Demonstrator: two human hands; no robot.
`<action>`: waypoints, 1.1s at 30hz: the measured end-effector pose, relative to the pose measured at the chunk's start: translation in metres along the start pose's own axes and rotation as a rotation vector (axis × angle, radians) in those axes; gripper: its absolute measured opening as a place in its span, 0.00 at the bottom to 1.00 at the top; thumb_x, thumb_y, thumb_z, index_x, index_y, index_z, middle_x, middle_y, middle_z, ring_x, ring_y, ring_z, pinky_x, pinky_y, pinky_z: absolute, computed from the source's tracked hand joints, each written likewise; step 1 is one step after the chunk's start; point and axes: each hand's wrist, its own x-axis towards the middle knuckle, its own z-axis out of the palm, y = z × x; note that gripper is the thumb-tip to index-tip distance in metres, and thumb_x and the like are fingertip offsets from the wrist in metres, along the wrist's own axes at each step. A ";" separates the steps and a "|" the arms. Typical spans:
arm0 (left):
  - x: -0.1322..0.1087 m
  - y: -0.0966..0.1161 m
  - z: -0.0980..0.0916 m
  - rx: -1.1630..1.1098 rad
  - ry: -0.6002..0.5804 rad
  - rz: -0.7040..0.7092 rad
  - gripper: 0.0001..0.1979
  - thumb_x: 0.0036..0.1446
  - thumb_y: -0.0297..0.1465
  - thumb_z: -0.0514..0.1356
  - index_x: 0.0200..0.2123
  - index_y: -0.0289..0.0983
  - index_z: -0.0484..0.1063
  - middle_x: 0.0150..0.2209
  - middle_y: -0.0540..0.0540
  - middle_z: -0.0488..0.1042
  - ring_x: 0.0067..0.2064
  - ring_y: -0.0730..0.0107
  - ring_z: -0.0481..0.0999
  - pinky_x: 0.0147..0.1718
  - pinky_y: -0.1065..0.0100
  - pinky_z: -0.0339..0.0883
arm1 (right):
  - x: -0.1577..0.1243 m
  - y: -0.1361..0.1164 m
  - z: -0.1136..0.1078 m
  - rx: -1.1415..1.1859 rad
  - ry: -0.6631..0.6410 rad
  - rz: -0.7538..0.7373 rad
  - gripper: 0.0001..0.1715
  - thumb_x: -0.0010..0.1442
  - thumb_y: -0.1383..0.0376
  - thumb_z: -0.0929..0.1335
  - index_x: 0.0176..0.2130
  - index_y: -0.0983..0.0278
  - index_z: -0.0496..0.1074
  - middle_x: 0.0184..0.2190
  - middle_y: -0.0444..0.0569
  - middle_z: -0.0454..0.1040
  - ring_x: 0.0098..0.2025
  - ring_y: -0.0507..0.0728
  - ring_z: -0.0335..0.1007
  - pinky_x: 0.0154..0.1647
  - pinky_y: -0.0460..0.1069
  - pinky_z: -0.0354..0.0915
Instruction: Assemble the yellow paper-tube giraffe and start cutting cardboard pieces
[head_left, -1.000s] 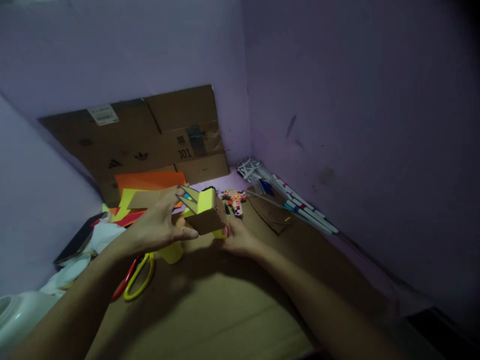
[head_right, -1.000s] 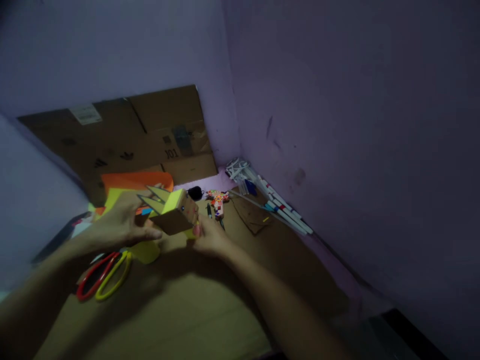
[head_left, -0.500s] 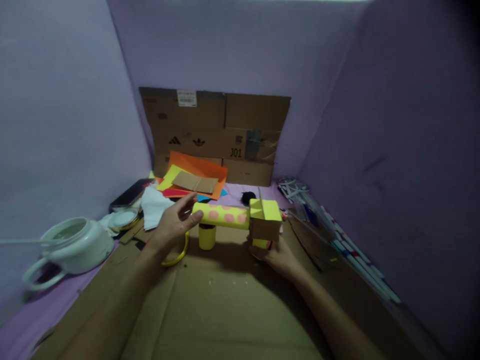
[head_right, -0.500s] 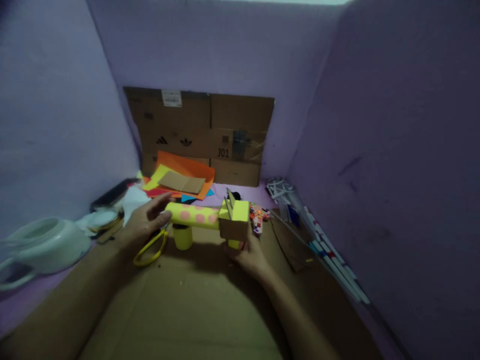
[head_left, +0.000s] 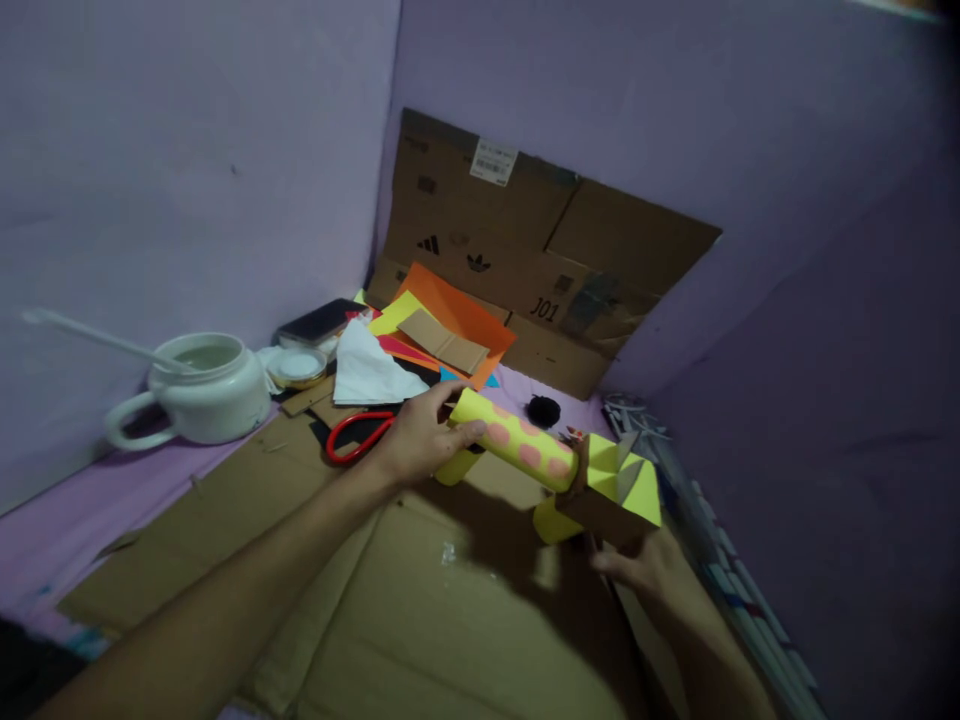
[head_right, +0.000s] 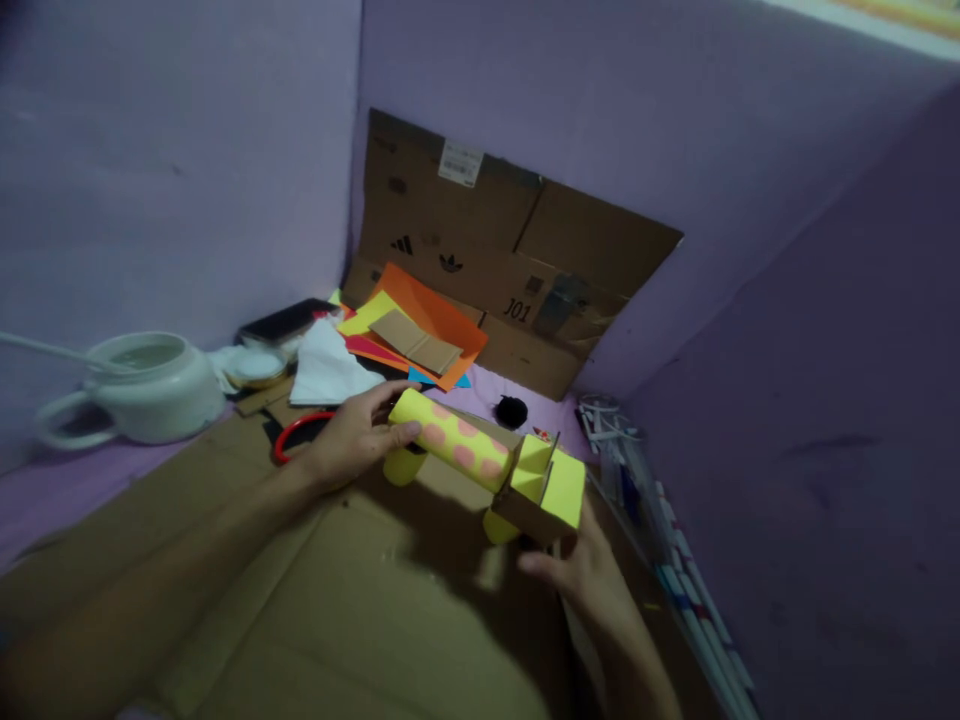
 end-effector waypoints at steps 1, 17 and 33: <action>0.000 -0.002 0.000 0.013 0.002 0.005 0.26 0.48 0.36 0.62 0.50 0.33 0.63 0.49 0.38 0.70 0.47 0.58 0.71 0.45 0.58 0.67 | 0.000 -0.001 -0.002 0.048 0.059 -0.033 0.45 0.31 0.54 0.77 0.49 0.61 0.68 0.46 0.55 0.73 0.46 0.67 0.70 0.45 0.58 0.67; 0.004 0.033 0.022 0.023 0.047 0.237 0.42 0.46 0.40 0.64 0.60 0.35 0.48 0.59 0.35 0.58 0.59 0.54 0.59 0.58 0.55 0.54 | 0.002 -0.011 0.016 0.428 0.413 -0.177 0.27 0.50 0.53 0.69 0.48 0.61 0.70 0.47 0.55 0.73 0.48 0.64 0.69 0.50 0.60 0.64; 0.003 0.059 0.078 -0.455 -0.187 0.012 0.21 0.42 0.32 0.67 0.40 0.36 0.65 0.35 0.46 0.74 0.35 0.64 0.75 0.35 0.64 0.71 | -0.008 -0.017 0.042 1.123 0.042 0.090 0.21 0.52 0.51 0.68 0.43 0.56 0.75 0.41 0.45 0.78 0.43 0.61 0.73 0.54 0.60 0.61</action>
